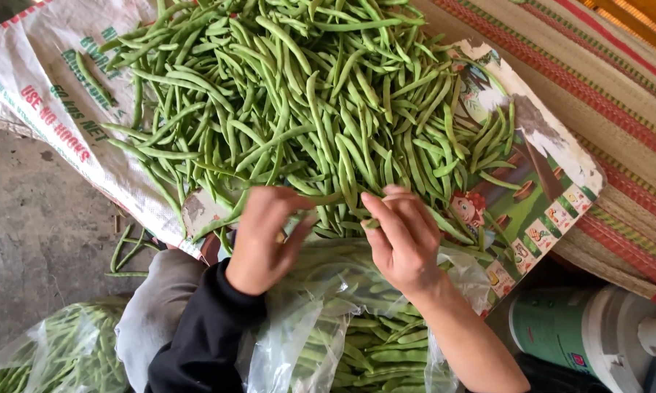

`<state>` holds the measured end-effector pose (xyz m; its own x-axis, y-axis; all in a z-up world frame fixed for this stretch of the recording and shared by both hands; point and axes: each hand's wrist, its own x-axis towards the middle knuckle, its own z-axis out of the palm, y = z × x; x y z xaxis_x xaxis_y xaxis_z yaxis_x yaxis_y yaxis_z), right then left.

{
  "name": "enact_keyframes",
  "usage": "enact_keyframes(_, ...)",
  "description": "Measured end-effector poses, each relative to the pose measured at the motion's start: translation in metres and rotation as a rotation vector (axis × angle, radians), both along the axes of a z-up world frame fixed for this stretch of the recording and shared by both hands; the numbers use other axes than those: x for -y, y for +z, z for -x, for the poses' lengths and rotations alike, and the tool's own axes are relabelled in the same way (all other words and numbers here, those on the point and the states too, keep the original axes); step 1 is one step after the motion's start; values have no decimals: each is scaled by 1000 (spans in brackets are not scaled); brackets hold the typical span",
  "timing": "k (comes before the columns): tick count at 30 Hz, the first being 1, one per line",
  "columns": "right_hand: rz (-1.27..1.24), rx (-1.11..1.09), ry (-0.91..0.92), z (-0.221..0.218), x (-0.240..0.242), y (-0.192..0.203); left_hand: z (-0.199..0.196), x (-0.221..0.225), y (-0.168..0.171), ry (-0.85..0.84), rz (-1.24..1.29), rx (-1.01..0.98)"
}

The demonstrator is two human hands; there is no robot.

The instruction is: The person sorts green beans from a large pile on a table into a clear plastic bag. They repeatedly pick handfuls of beans, place them into the bag, and occasionally press down to compact the contents.

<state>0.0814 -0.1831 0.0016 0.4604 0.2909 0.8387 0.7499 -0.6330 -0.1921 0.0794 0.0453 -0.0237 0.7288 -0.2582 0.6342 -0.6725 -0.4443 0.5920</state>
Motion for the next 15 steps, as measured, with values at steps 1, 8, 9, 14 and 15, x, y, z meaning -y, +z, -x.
enact_keyframes(1,-1,-25,-7,0,3,-13,2,-5,8,-34,175,-42)
enact_keyframes(8,302,-574,-279,-6,-2,-9,7,-9,12,-5,654,-224)
enact_keyframes(9,302,-575,-277,-7,-5,-12,7,-7,13,-3,653,-225)
enact_keyframes(14,366,-624,-339,-13,-6,-51,3,24,-18,195,-265,-362)
enact_keyframes(15,366,-622,-339,-9,-4,-46,1,24,-27,196,-265,-360)
